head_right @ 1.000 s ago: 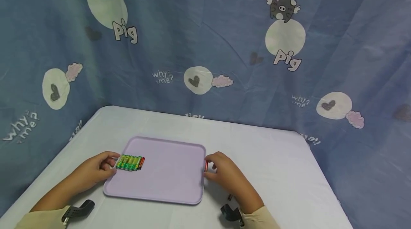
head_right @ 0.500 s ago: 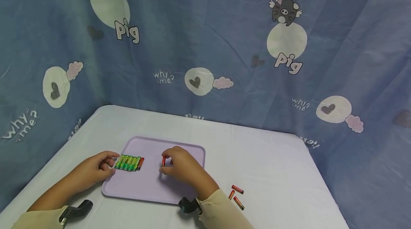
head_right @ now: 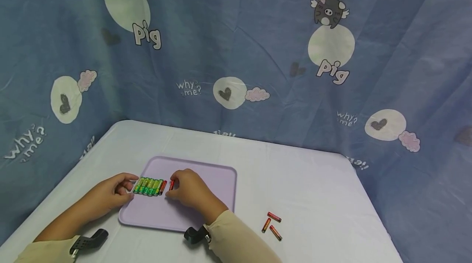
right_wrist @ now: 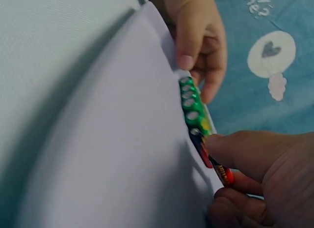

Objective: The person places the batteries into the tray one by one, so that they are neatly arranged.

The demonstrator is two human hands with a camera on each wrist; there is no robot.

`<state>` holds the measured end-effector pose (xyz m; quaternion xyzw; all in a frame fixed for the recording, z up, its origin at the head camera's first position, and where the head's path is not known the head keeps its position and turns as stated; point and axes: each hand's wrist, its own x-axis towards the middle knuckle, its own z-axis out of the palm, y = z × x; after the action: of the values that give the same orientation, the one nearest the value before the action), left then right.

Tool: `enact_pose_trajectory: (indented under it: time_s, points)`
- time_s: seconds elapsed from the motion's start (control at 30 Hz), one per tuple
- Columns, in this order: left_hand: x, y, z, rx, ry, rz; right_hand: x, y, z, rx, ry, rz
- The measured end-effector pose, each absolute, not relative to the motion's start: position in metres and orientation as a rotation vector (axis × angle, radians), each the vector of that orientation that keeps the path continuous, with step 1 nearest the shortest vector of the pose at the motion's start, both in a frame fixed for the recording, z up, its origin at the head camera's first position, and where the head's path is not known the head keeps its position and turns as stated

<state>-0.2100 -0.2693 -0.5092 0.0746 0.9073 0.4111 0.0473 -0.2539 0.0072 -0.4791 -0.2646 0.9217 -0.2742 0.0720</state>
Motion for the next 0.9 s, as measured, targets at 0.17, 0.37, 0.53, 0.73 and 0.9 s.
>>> enact_pose_trajectory:
  time_s: [0.17, 0.37, 0.53, 0.73, 0.9]
  points:
    - [-0.211, -0.269, -0.509, 0.234, 2.766, 1.261, -0.253, -0.002, -0.480, -0.809, 2.800, -0.764]
    - [-0.210, -0.270, -0.507, 0.240, 2.762, 1.270, -0.252, -0.010, -0.482, -0.814, 2.812, -0.747]
    - [-0.211, -0.270, -0.509, 0.241, 2.756, 1.270, -0.251, -0.015, -0.485, -0.767, 2.837, -0.728]
    - [-0.211, -0.271, -0.511, 0.239, 2.740, 1.285, -0.248, -0.017, -0.487, -0.717, 2.882, -0.656]
    - [-0.211, -0.270, -0.511, 0.235, 2.745, 1.275, -0.246, -0.015, -0.486, -0.739, 2.885, -0.631]
